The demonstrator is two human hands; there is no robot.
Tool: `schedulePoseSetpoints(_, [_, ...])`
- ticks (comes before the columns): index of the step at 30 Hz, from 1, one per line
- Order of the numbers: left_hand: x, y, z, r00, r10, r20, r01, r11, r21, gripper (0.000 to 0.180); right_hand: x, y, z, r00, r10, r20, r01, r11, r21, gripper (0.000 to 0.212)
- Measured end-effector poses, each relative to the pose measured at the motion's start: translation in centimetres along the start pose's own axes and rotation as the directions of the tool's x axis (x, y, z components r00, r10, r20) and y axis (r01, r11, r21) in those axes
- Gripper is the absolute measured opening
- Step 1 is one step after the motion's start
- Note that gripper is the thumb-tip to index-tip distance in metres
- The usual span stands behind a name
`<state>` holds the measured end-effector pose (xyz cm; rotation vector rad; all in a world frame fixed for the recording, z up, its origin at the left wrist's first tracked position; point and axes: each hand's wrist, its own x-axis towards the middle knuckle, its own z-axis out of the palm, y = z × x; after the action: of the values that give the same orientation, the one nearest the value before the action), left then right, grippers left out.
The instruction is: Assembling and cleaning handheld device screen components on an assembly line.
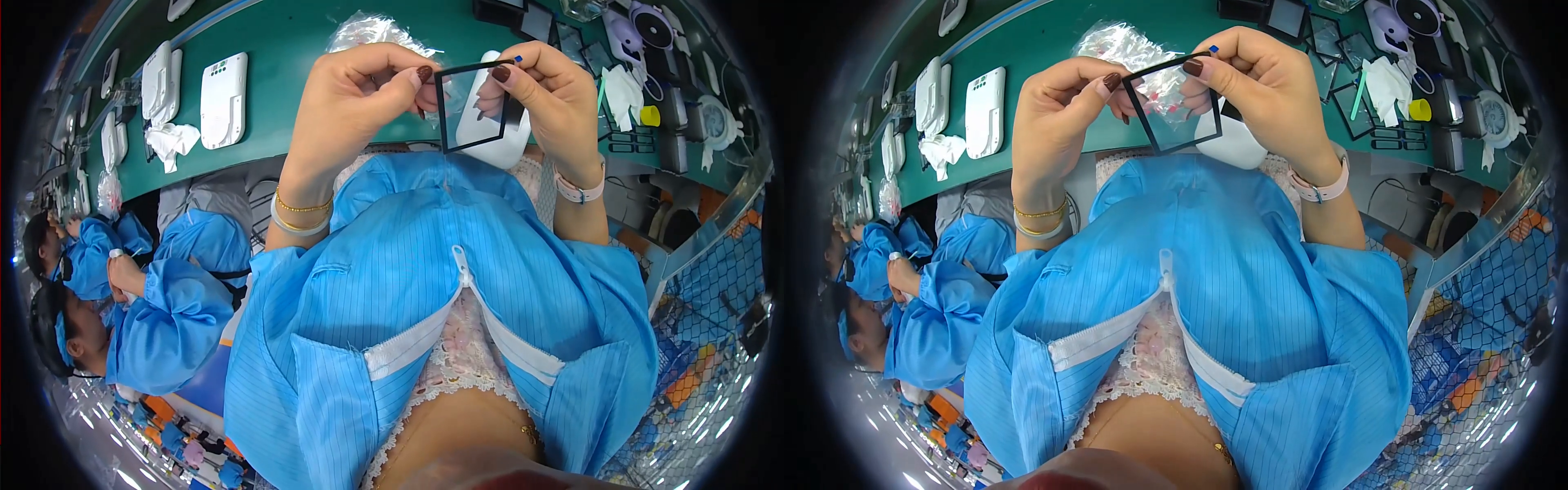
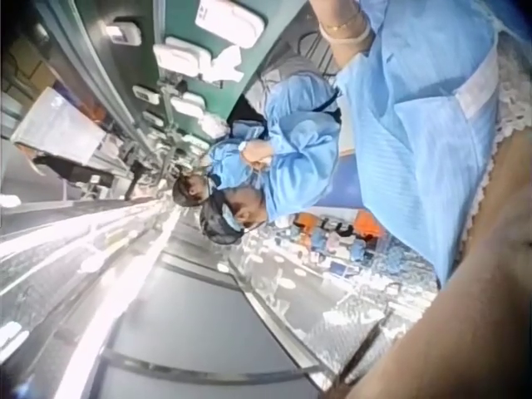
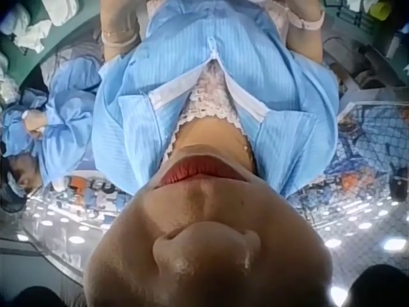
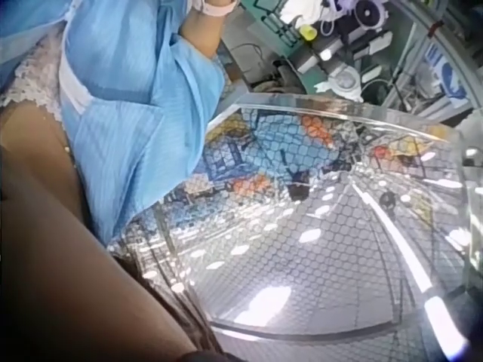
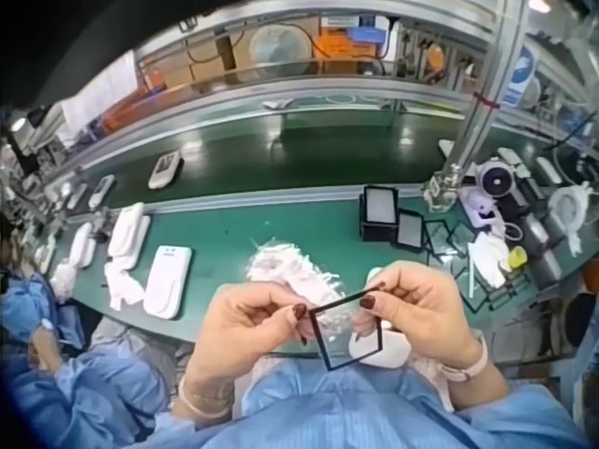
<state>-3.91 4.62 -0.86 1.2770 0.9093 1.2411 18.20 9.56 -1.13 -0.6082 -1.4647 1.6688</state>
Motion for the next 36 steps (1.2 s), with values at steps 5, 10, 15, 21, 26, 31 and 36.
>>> schedulePoseSetpoints(5, [-0.1, -0.7, 0.3, 0.997, -0.068, -0.024, 0.060, 0.970, -0.237, 0.019, -0.3, 0.3, -0.6, 0.998, -0.064, 0.024, 0.066, 0.995, -0.075, 0.013])
schedulePoseSetpoints(10, [0.3, -0.3, 0.4, 0.999, -0.038, 0.018, 0.040, 0.988, -0.148, 0.019, 0.0, 0.2, -0.8, 0.999, -0.042, 0.020, 0.043, 0.997, -0.067, 0.013])
schedulePoseSetpoints(15, [0.4, -0.7, 0.2, 0.998, -0.029, 0.061, 0.037, 0.990, -0.137, 0.022, 0.2, 0.2, -1.0, 0.997, -0.061, 0.041, 0.063, 0.996, -0.059, 0.014])
schedulePoseSetpoints(21, [0.4, -1.3, 0.8, 0.963, -0.254, 0.089, 0.267, 0.876, -0.401, 0.018, -0.3, 0.5, 0.0, 0.970, -0.234, 0.068, 0.243, 0.956, -0.164, 0.012])
schedulePoseSetpoints(26, [0.6, -2.3, 1.2, 0.924, -0.361, 0.125, 0.360, 0.711, -0.604, 0.017, -0.3, 1.3, -0.4, 0.969, -0.240, 0.057, 0.247, 0.947, -0.208, 0.021])
schedulePoseSetpoints(31, [1.3, -2.9, 1.3, 0.923, -0.292, 0.250, 0.383, 0.747, -0.543, 0.015, -0.1, 1.1, -0.5, 0.910, -0.398, 0.115, 0.415, 0.883, -0.222, 0.049])
schedulePoseSetpoints(36, [0.8, -3.7, 1.3, 0.934, -0.329, 0.137, 0.355, 0.823, -0.443, 0.013, -0.7, 0.8, -0.1, 0.840, -0.481, 0.251, 0.534, 0.650, -0.541, 0.021])
